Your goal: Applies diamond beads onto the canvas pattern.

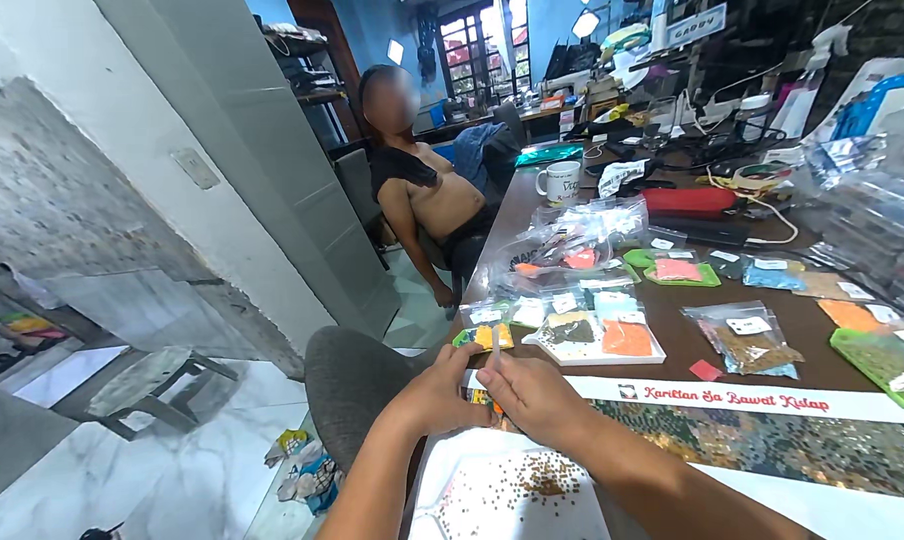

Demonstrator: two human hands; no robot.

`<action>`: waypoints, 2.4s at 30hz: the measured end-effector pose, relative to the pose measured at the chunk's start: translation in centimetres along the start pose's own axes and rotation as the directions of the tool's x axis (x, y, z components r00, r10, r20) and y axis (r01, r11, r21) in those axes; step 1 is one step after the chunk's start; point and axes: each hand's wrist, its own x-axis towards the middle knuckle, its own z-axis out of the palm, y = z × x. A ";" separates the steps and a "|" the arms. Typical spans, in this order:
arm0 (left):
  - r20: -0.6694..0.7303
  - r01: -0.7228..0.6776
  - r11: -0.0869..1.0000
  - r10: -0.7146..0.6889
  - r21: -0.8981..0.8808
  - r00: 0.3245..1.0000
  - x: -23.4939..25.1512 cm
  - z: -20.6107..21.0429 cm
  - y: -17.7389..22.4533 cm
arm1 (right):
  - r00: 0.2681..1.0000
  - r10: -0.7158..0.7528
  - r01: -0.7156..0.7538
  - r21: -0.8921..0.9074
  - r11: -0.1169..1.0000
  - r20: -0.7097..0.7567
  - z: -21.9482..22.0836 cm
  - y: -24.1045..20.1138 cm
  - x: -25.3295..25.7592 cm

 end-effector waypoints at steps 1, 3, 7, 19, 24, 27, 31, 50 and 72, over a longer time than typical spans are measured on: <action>-0.004 -0.001 1.000 0.001 -0.005 1.000 0.0 0.1 -0.1 | 1.000 0.007 -0.007 0.004 1.000 0.010 0.0 -0.1 0.0; -0.010 -0.004 1.000 0.004 -0.009 1.000 0.2 0.1 -0.3 | 0.999 0.021 -0.022 0.009 1.000 0.033 -0.1 -0.1 0.1; -0.008 0.003 1.000 -0.003 -0.011 1.000 0.2 0.0 -0.2 | 0.999 0.018 -0.019 0.011 1.000 0.035 -0.1 0.0 0.1; -0.002 0.001 1.000 -0.001 -0.008 1.000 0.2 0.1 -0.1 | 0.999 0.020 -0.020 0.011 1.000 0.034 0.0 0.0 0.0; -0.001 0.009 1.000 -0.009 -0.010 1.000 0.2 0.0 -0.1 | 0.999 -0.053 0.053 -0.034 0.998 0.013 0.1 0.0 0.0; -0.004 0.011 1.000 -0.011 -0.006 1.000 0.2 0.1 -0.1 | 0.996 -0.085 0.084 -0.049 0.995 -0.012 0.2 -0.1 -0.1; -0.003 0.003 1.000 -0.003 -0.007 1.000 0.1 0.0 -0.1 | 0.992 -0.112 0.108 -0.054 0.993 -0.062 0.3 0.1 -0.2; 0.000 -0.022 0.999 0.022 -0.036 1.000 0.1 -0.2 -0.4 | 0.997 0.052 -0.058 0.088 0.994 0.064 -0.5 0.2 0.0; 0.056 0.022 0.836 0.011 -0.548 0.998 -0.7 -0.6 -0.1 | 0.965 -0.013 0.080 0.247 0.966 -0.262 -0.5 0.8 0.2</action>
